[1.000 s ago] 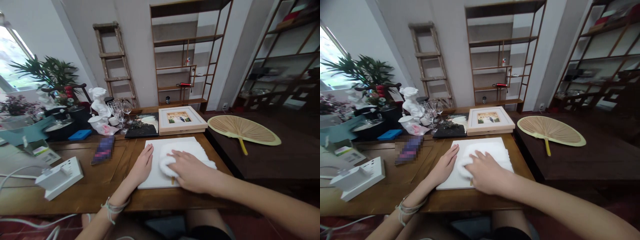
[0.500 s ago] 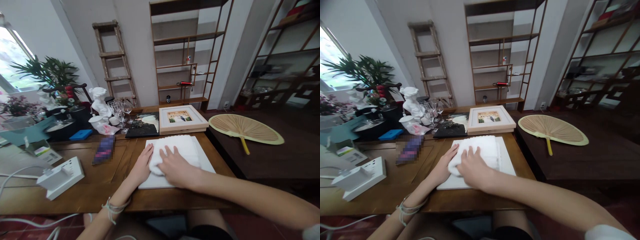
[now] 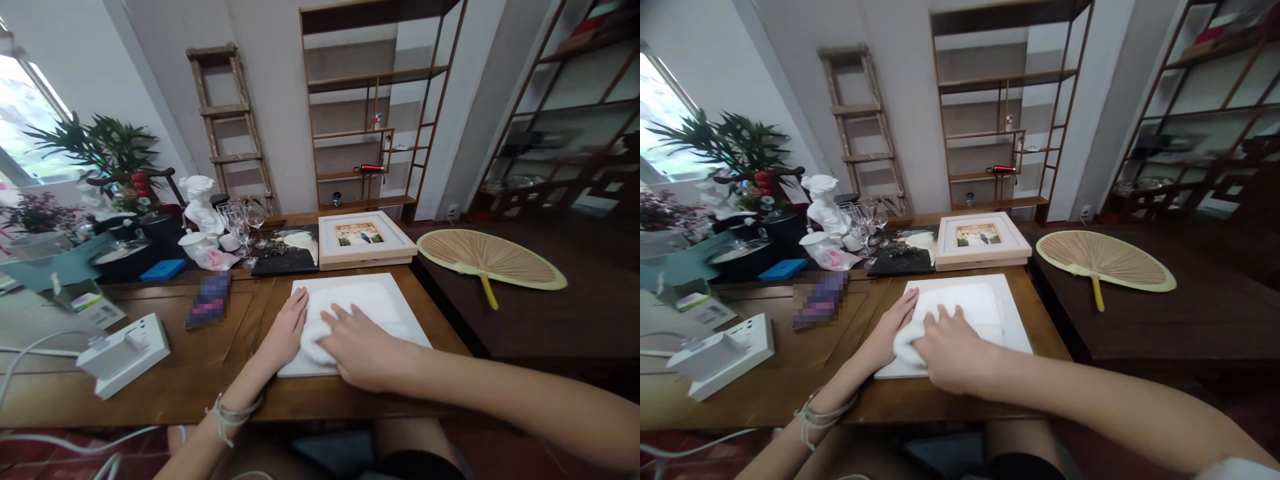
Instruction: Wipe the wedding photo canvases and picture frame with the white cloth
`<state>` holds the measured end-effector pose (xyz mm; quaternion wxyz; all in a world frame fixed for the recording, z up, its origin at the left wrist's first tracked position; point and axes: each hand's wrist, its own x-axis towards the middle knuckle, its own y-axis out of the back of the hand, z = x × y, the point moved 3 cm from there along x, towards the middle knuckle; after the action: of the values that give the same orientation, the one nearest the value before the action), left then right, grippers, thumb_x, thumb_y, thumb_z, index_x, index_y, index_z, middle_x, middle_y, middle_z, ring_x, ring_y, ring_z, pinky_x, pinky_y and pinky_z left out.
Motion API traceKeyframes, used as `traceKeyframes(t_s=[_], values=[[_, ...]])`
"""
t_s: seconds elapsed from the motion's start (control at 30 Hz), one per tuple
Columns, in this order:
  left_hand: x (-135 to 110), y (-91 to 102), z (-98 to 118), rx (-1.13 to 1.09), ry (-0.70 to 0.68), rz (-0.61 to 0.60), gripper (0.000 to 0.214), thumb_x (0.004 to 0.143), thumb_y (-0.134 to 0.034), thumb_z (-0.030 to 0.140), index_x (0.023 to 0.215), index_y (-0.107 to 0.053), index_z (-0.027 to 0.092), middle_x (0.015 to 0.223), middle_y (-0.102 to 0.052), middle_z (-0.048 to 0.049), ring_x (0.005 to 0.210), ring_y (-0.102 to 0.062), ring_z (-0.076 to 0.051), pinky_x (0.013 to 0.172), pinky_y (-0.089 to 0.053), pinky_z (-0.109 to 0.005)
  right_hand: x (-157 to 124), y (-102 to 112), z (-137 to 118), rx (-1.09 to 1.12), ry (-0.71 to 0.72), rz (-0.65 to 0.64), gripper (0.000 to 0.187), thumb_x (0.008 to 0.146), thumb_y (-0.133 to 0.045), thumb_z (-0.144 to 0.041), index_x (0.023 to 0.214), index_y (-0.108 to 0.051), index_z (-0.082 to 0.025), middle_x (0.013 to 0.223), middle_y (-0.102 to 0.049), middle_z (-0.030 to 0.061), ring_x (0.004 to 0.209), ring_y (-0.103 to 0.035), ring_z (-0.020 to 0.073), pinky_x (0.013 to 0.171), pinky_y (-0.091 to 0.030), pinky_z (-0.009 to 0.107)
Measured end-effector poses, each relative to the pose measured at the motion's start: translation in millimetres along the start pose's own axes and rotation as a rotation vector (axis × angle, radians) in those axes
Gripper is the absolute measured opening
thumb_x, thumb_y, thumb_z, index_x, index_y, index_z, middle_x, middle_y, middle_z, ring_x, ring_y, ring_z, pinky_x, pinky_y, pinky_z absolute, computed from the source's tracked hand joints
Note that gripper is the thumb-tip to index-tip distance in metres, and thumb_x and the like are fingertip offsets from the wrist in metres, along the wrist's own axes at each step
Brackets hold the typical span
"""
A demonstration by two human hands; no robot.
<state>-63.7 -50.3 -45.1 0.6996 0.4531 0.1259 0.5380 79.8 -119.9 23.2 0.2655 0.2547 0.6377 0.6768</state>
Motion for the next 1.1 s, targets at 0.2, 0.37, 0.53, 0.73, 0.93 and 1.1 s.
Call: traceKeyframes(t_s=[0.2,0.37,0.53,0.73,0.93,1.1], values=[[-1.0,1.2,-0.4,0.001,0.002,0.016,0.046,0.085,-0.035,0.016,0.130,-0.044,0.016,0.141,-0.038,-0.0106,0.132,-0.031,-0.021,0.109,-0.025,-0.042,25.3,2.3,26.7,-0.062,-0.104,0.029,0.028,0.075,-0.043,-0.010,0.096,-0.061,-0.012,0.098,-0.061,0.0178,0.095,-0.054,0.0312,0.075,-0.045,0.046],[0.6,0.4,1.9,0.019,0.022,-0.003,0.044,0.087,-0.034,0.019,0.128,-0.046,0.013,0.141,-0.038,-0.0118,0.132,-0.031,-0.022,0.109,-0.025,-0.042,11.0,-3.6,17.1,-0.088,-0.059,0.015,0.028,0.074,-0.045,-0.010,0.097,-0.063,-0.011,0.115,-0.054,0.0240,0.112,-0.044,0.0380,0.084,-0.038,0.055],[1.3,0.8,6.5,0.059,0.048,-0.014,0.043,0.088,-0.032,0.022,0.126,-0.047,0.008,0.140,-0.038,-0.0149,0.132,-0.031,-0.022,0.110,-0.023,-0.042,-26.6,-10.5,-8.0,-0.039,0.052,0.011,0.024,0.075,-0.052,-0.018,0.093,-0.066,-0.011,0.127,-0.046,0.0265,0.120,-0.035,0.0442,0.089,-0.032,0.061],[0.5,0.5,6.6,0.064,0.046,-0.018,0.044,0.089,-0.031,0.022,0.127,-0.046,0.010,0.140,-0.038,-0.0133,0.132,-0.030,-0.021,0.110,-0.023,-0.041,-47.9,-9.8,-21.0,0.004,0.116,0.019,0.025,0.074,-0.052,-0.020,0.094,-0.065,-0.013,0.129,-0.046,0.0230,0.121,-0.036,0.0413,0.091,-0.034,0.057],[0.9,0.7,5.5,0.031,0.039,-0.011,0.043,0.088,-0.033,0.021,0.127,-0.047,0.010,0.140,-0.038,-0.0138,0.132,-0.031,-0.023,0.109,-0.024,-0.043,-8.7,1.7,18.3,0.076,0.031,0.016,0.025,0.073,-0.045,-0.013,0.093,-0.061,-0.014,0.100,-0.061,0.0175,0.097,-0.055,0.0325,0.076,-0.045,0.044],[1.7,4.0,13.1,0.025,-0.027,0.004,0.041,0.089,-0.032,0.019,0.127,-0.047,0.015,0.141,-0.039,-0.0095,0.132,-0.031,-0.021,0.109,-0.025,-0.040,47.9,11.1,63.3,0.131,-0.047,-0.076,0.019,0.080,-0.043,-0.017,0.091,-0.059,-0.014,0.087,-0.063,0.0122,0.075,-0.060,0.0253,0.063,-0.046,0.035]])
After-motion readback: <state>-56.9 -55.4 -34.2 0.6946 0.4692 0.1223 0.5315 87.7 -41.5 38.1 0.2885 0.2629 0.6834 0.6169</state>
